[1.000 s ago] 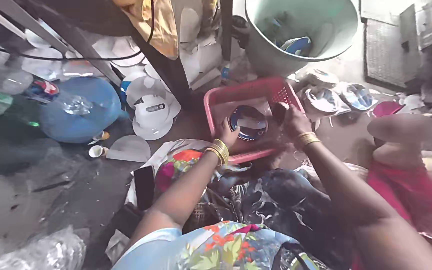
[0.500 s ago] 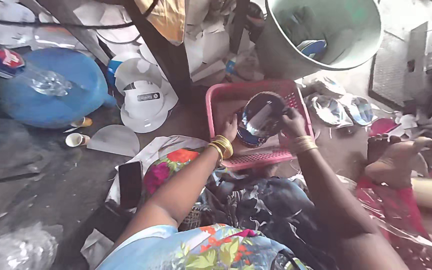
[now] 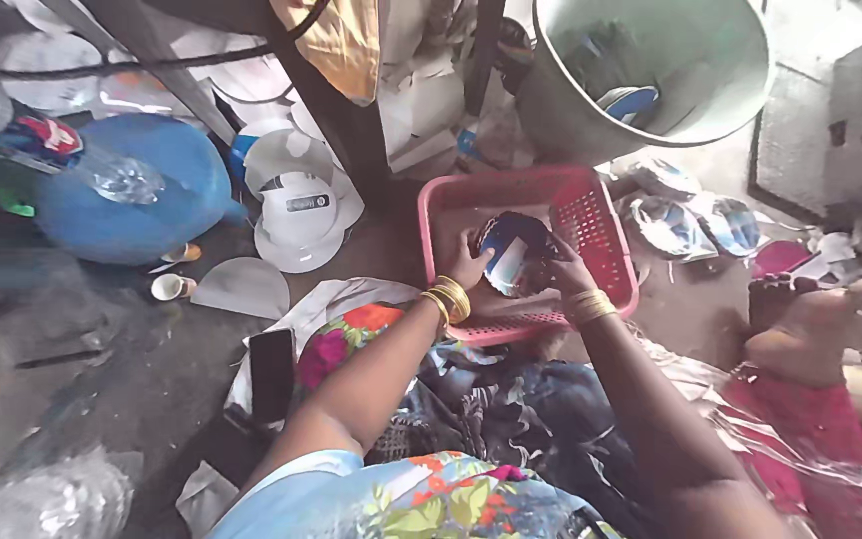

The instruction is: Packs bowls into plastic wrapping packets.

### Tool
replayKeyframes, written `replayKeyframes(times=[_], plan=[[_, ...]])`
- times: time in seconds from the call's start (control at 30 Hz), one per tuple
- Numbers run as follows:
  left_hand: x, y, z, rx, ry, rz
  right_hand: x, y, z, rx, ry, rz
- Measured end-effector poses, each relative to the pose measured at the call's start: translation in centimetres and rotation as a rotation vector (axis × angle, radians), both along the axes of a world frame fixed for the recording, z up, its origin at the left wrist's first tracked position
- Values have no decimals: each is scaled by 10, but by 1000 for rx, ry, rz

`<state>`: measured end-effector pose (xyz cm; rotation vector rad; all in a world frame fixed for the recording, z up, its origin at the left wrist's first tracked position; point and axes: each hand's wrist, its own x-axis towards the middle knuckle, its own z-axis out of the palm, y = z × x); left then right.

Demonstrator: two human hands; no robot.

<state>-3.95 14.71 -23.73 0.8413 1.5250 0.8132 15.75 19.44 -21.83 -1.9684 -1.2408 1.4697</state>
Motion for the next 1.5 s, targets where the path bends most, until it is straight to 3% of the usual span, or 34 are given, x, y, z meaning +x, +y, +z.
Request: replayKeyframes(times=[0.13, 0.3, 0.4, 0.47, 0.6, 0.77, 0.9, 1.0, 1.17, 1.3, 1.5], plan=[[6, -15, 17, 202, -249, 124, 12, -27, 30, 181, 142, 16], [18, -77, 76, 143, -405, 34, 33, -102, 67, 365, 213, 59], [26, -123, 83, 79, -515, 15, 43, -160, 69, 390, 192, 54], [26, -143, 74, 28, -388, -37, 44, -196, 61, 329, 174, 69], [21, -166, 40, -36, -31, -361, 63, -240, 37, 180, 34, 204], [33, -170, 30, 80, -105, -521, 70, -231, 44, 545, -281, 464], [41, -179, 41, -4, -403, -397, 56, -220, 43, 377, -397, 603], [46, -190, 39, -72, -359, -289, 49, -220, 34, 297, -389, 638], [53, -193, 23, 108, -37, -278, 65, -204, 28, 264, -135, 556], [54, -191, 24, 232, -26, -315, 76, -196, 19, 131, 200, 382], [55, -189, 20, 246, 48, -347, 74, -196, 16, 115, 195, 379]])
